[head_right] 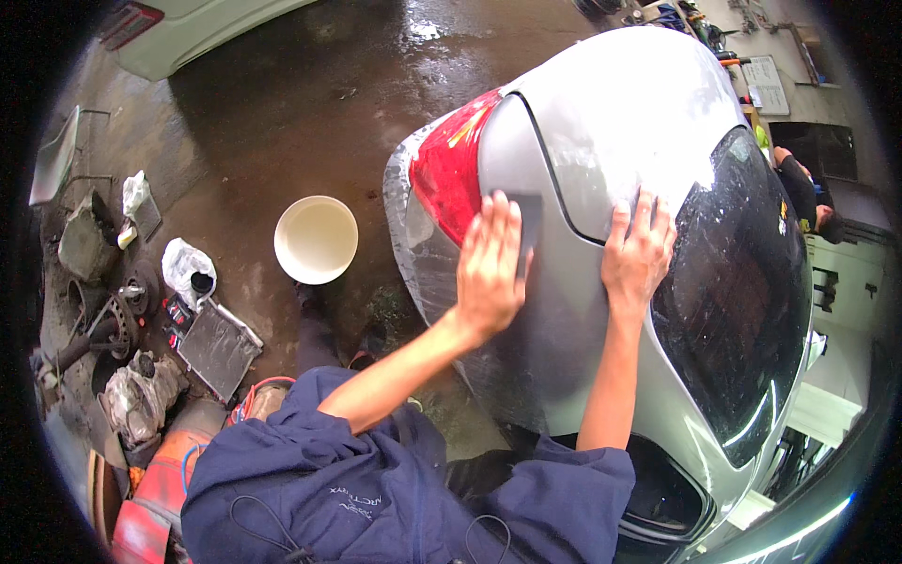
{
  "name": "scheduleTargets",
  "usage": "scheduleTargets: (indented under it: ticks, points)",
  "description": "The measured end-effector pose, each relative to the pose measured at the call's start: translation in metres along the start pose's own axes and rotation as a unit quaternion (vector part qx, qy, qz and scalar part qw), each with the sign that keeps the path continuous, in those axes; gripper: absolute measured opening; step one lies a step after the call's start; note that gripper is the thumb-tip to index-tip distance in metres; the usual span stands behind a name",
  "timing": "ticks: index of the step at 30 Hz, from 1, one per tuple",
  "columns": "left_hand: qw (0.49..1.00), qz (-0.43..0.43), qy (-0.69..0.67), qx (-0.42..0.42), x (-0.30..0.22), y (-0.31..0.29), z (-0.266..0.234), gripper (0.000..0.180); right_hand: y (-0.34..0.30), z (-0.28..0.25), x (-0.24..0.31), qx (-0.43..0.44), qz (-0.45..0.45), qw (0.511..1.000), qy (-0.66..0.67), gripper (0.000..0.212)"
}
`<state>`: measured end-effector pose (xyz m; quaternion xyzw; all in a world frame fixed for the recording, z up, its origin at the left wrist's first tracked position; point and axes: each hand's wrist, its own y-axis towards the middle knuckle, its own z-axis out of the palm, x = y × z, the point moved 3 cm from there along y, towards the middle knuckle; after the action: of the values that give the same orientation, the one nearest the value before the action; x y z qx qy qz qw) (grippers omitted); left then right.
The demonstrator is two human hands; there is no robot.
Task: The person sands the rear quarter panel and trunk area of a silver car using a sanding block. They repeatedly dip the sanding block into a white bucket of water and continue sanding the wet surface around the taillight and rear bumper.
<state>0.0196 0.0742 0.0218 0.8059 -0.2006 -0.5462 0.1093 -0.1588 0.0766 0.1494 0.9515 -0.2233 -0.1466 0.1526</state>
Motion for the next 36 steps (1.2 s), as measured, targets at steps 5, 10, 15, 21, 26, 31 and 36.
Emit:
scheduleTargets:
  ticks: [5,10,15,21,26,31,36]
  points:
    - [0.996,-0.061,-0.032,-0.059,0.029,0.077,-0.001,0.055,0.002,0.0,0.003,-0.008,-0.008,1.0,-0.005,0.05]
    - [0.999,0.009,0.002,-0.049,0.005,0.004,0.001,0.05,-0.002,0.004,-0.001,-0.011,-0.003,1.0,-0.006,0.05]
    - [0.979,-0.123,-0.14,-0.077,0.042,0.102,-0.038,0.037,-0.006,0.001,-0.001,-0.003,0.005,1.0,0.001,0.051]
    - [0.96,-0.106,-0.151,-0.21,0.062,0.137,-0.065,0.029,-0.003,0.001,-0.001,-0.001,0.012,1.0,0.004,0.05]
    - [0.997,-0.056,-0.031,-0.049,0.051,0.092,-0.002,0.048,-0.004,0.002,-0.003,0.007,0.014,1.0,0.002,0.05]
    - [0.998,-0.032,0.04,-0.044,0.043,0.068,-0.005,0.056,-0.007,-0.003,-0.004,0.01,0.014,1.0,-0.01,0.051]
    - [0.994,-0.075,0.008,-0.083,0.047,0.083,-0.001,0.052,-0.003,-0.002,0.005,0.017,0.012,1.0,0.005,0.051]
